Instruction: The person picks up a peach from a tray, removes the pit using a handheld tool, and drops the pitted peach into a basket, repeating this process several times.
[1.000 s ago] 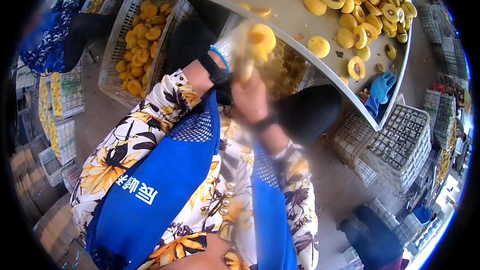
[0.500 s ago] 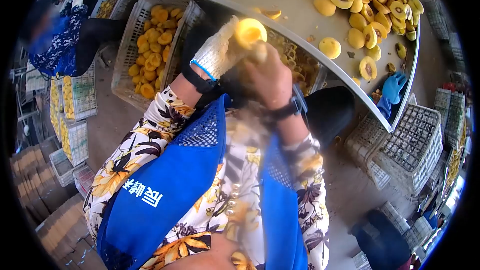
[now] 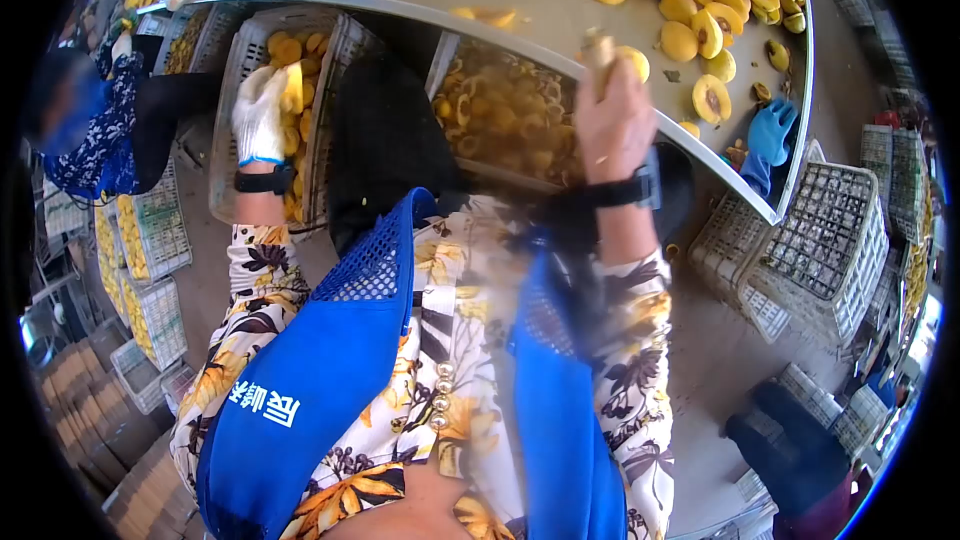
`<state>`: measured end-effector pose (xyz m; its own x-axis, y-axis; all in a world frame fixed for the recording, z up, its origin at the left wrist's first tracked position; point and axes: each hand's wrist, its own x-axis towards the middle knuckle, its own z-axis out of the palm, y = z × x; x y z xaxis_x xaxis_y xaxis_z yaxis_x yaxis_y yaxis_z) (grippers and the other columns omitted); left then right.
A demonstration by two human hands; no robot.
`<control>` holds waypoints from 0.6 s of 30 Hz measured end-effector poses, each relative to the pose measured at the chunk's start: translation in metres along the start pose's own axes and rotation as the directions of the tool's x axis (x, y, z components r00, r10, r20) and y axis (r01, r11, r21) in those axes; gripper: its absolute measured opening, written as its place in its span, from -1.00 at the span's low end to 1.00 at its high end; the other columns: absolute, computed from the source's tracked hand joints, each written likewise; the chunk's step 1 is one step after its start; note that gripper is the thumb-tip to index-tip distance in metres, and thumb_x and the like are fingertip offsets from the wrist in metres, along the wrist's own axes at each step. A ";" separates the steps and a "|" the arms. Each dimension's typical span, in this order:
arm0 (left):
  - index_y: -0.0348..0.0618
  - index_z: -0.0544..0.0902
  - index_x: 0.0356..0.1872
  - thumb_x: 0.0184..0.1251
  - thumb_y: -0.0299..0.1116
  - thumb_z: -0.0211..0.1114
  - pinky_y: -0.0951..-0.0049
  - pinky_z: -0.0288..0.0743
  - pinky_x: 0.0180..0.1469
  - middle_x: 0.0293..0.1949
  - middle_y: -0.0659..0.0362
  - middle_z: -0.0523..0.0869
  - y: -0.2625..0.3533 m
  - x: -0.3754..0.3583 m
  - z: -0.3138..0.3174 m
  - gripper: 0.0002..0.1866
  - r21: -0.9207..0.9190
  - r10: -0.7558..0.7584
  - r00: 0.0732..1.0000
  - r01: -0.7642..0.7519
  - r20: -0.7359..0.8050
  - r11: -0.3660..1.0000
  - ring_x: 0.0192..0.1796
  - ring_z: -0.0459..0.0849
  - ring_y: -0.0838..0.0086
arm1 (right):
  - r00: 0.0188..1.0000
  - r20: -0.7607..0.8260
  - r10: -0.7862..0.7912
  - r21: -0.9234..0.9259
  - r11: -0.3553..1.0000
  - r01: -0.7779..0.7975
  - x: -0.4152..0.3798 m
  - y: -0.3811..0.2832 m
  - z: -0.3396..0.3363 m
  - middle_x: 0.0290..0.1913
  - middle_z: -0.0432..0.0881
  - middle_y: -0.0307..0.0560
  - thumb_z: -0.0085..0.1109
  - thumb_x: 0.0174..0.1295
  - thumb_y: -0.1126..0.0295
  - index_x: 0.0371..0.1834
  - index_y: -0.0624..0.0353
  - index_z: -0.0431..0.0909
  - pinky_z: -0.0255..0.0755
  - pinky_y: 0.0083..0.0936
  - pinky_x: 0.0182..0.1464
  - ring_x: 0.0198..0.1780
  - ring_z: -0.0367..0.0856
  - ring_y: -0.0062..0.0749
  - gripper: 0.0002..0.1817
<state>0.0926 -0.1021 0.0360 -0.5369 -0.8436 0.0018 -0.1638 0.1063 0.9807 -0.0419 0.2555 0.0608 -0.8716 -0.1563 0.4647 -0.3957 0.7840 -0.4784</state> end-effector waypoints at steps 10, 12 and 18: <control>-0.12 0.59 -0.24 0.05 -0.20 0.30 0.42 0.47 -0.08 -0.22 0.12 0.62 0.048 -0.086 0.076 -0.71 0.195 0.261 0.831 -0.397 0.492 0.897 -0.15 0.60 0.36 | 0.734 0.665 0.136 -0.386 0.904 0.183 0.089 0.082 0.045 -0.34 0.60 0.21 0.16 -0.09 -0.16 -0.16 0.33 0.53 0.45 -0.29 -0.19 -0.31 0.59 -0.04 -0.30; -0.14 0.58 -0.20 0.07 -0.18 0.28 0.42 0.46 -0.08 -0.21 0.09 0.61 0.048 -0.104 0.096 -0.68 0.119 0.232 0.745 -0.385 0.626 0.915 -0.16 0.59 0.33 | 0.713 0.653 0.257 -0.415 0.909 0.052 0.096 0.095 0.053 -0.52 0.57 0.08 0.17 -0.07 -0.14 -0.21 0.33 0.53 0.45 -0.37 -0.45 -0.57 0.55 -0.19 -0.35; -0.21 0.51 -0.05 0.35 -0.11 0.04 0.53 0.42 -0.07 -0.11 0.22 0.60 0.056 -0.121 0.150 -0.63 -0.274 0.064 0.608 0.259 0.791 0.926 -0.11 0.56 0.53 | 0.775 0.616 0.139 0.685 0.392 -0.614 0.063 0.007 -0.007 -0.62 0.38 -0.34 0.18 0.13 0.28 -0.15 0.21 0.42 0.05 -0.74 -0.79 -0.78 0.21 -0.71 -0.70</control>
<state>0.0245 0.0847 0.0614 -0.9918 -0.0899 -0.0907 -0.0641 -0.2639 0.9624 -0.0980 0.2547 0.0920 -0.9093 -0.3819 -0.1654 0.1821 -0.0078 -0.9832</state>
